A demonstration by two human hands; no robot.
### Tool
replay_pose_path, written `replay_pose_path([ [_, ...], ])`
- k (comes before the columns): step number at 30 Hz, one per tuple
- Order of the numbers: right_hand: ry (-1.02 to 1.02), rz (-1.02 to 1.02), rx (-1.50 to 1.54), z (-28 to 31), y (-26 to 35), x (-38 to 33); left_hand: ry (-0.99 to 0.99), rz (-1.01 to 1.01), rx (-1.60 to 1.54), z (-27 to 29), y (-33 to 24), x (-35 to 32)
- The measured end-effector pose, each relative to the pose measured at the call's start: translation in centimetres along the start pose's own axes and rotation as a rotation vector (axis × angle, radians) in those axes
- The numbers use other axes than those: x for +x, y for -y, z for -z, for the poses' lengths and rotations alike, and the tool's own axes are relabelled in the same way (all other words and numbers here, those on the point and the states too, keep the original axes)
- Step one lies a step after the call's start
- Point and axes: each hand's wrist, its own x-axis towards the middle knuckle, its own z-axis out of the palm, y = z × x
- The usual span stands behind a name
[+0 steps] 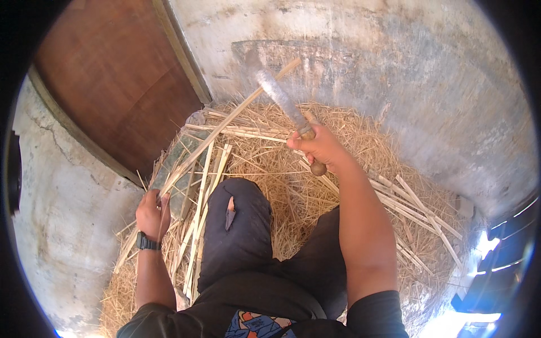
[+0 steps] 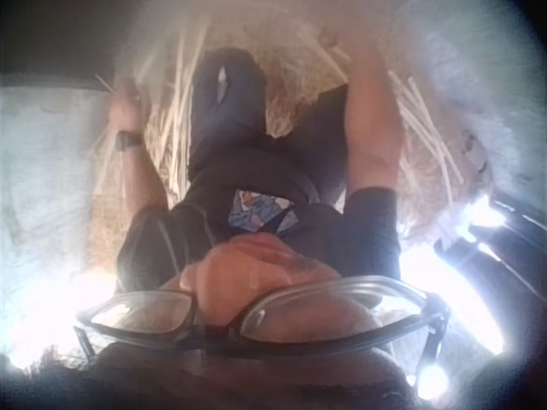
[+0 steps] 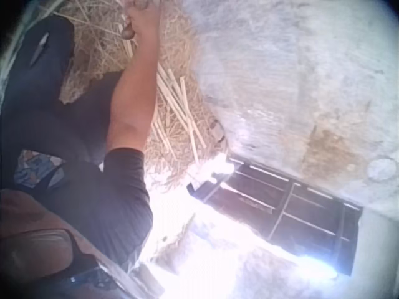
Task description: The person sits on a hay-covered floor and uses a machete to split long bamboo poles into thin strips. They hold the bamboo with one hand and strike it with the machete in the other, repeatedly splitting the material into smaller pieces.
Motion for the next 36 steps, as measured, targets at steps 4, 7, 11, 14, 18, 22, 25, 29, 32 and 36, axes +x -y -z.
replay_pose_path([
  [4, 0.129, -0.014, -0.010, -0.7, 0.1, -0.2, 0.062, 0.036, -0.029, 0.2, -1.2, 1.2],
  [7, 0.108, 0.029, 0.013, -0.3, -0.1, -0.8, 0.093, 0.049, -0.059, -0.1, -1.8, 1.8],
  [11, -0.007, 0.021, 0.026, 1.3, 0.3, -2.0, 0.057, 0.000, -0.055, -0.3, -2.9, 2.1],
  [14, 0.008, 0.000, 0.005, 2.3, 0.2, -1.9, 0.049, -0.003, -0.086, -0.8, -3.7, 2.5],
  [18, 0.079, -0.001, -0.041, 1.3, 0.1, -1.4, 0.073, 0.014, -0.109, -1.5, -5.3, 4.0],
  [22, 0.126, -0.006, -0.156, -0.5, 0.4, -1.5, 0.088, -0.037, -0.121, -2.1, -6.6, 5.4],
  [25, 0.133, -0.026, -0.229, -1.3, 0.7, -2.3, 0.125, -0.057, -0.194, -2.2, -7.9, 6.2],
  [29, 0.113, 0.044, -0.285, -1.9, 0.3, -2.2, 0.304, -0.001, -0.295, -2.3, -9.3, 7.4],
  [32, 0.087, 0.041, -0.317, -2.1, 0.6, -2.3, 0.435, 0.061, -0.371, -2.7, -9.5, 8.3],
  [36, 0.034, 0.078, -0.295, -2.0, 0.0, -1.9, 0.502, 0.064, -0.464, -3.2, -9.3, 9.2],
])
